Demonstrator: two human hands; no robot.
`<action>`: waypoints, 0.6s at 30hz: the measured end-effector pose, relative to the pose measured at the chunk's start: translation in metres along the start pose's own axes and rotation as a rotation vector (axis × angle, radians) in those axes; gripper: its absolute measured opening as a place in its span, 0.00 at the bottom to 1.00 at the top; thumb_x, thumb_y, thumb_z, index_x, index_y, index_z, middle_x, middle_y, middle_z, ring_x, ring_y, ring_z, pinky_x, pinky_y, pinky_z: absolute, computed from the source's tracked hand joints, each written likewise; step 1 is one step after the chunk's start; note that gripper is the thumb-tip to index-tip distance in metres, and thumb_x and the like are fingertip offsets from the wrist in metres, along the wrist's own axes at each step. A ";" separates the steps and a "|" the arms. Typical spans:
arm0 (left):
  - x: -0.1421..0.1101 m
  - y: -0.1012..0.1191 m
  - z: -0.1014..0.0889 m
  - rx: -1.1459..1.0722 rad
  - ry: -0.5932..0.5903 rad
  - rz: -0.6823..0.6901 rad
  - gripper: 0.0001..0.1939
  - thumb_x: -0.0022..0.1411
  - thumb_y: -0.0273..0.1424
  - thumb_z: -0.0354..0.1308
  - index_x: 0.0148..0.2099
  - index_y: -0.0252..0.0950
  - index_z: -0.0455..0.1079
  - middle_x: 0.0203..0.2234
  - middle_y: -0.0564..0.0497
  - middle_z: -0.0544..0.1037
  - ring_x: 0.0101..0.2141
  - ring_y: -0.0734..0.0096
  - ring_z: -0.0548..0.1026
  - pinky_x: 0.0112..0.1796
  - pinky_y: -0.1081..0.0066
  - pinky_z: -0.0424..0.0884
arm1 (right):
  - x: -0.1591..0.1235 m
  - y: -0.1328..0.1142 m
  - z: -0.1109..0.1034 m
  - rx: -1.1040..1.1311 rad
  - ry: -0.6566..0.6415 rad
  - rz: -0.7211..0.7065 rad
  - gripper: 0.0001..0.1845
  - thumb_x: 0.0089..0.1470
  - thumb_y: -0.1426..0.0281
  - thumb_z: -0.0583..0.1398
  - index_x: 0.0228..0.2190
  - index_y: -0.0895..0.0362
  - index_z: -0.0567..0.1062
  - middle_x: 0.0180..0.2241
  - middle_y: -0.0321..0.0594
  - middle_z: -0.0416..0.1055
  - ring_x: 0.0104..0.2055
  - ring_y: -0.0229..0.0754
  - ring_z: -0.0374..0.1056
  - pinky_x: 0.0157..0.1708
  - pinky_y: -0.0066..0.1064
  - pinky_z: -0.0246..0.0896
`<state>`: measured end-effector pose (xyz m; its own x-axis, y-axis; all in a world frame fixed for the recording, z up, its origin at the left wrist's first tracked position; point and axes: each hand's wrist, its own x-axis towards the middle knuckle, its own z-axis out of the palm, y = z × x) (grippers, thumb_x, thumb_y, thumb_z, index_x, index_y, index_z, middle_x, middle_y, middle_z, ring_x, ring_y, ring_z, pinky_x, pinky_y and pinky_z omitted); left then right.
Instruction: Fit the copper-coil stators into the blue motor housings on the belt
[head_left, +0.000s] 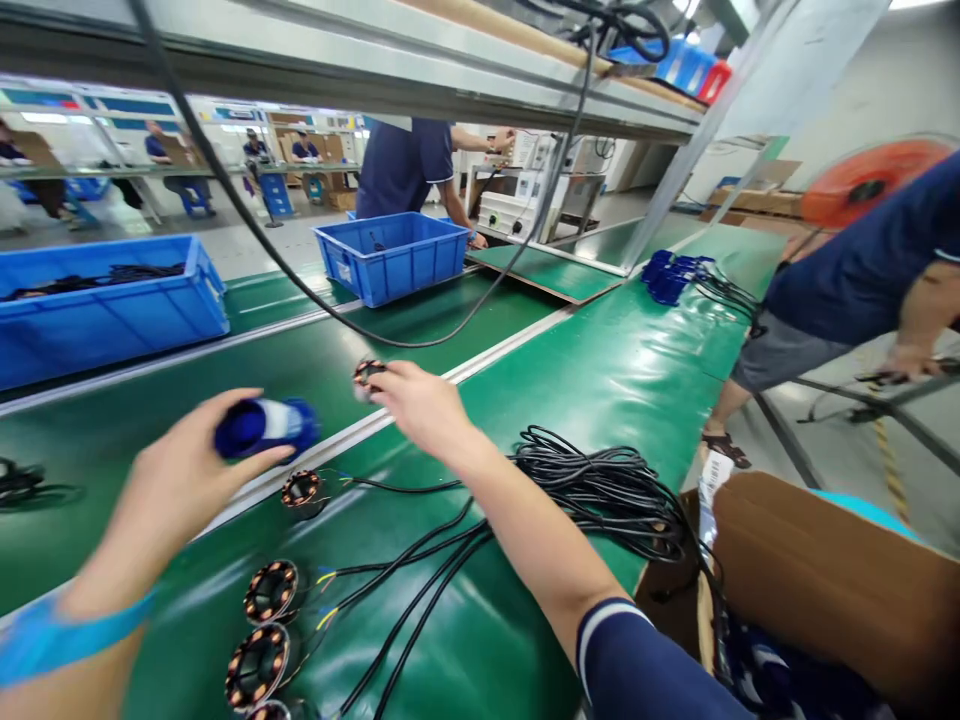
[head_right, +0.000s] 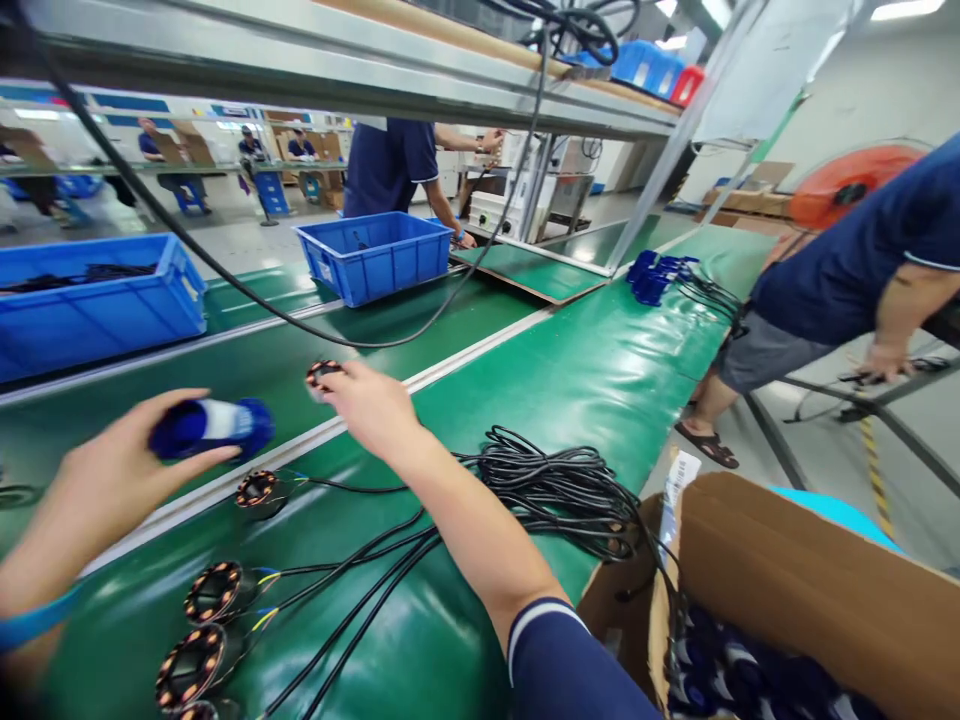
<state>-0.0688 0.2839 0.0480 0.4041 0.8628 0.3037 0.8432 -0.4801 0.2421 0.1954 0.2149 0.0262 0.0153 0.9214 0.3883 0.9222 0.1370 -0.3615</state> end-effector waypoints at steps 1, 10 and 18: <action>0.006 0.008 0.011 -0.124 -0.070 0.068 0.34 0.61 0.50 0.63 0.65 0.48 0.61 0.58 0.55 0.75 0.53 0.57 0.76 0.54 0.61 0.71 | -0.004 0.004 -0.016 0.021 0.068 0.008 0.14 0.71 0.65 0.58 0.54 0.47 0.78 0.59 0.39 0.70 0.54 0.44 0.72 0.55 0.34 0.68; 0.036 0.042 0.103 -0.307 -0.396 0.203 0.42 0.47 0.42 0.74 0.63 0.42 0.66 0.53 0.46 0.80 0.51 0.48 0.78 0.49 0.59 0.72 | -0.010 0.009 -0.025 0.055 -0.161 -0.155 0.14 0.69 0.66 0.61 0.53 0.46 0.80 0.56 0.37 0.74 0.54 0.44 0.73 0.49 0.32 0.69; 0.031 0.027 0.095 -0.425 -0.552 0.261 0.28 0.59 0.42 0.69 0.57 0.36 0.71 0.46 0.47 0.80 0.44 0.62 0.78 0.50 0.57 0.73 | -0.005 0.013 -0.011 0.014 -0.337 -0.323 0.11 0.66 0.71 0.63 0.47 0.53 0.83 0.51 0.44 0.77 0.50 0.50 0.72 0.51 0.41 0.65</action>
<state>-0.0001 0.3133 -0.0237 0.7861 0.6129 -0.0797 0.5308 -0.6033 0.5952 0.2113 0.2076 0.0291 -0.4001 0.8972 0.1867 0.8538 0.4390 -0.2798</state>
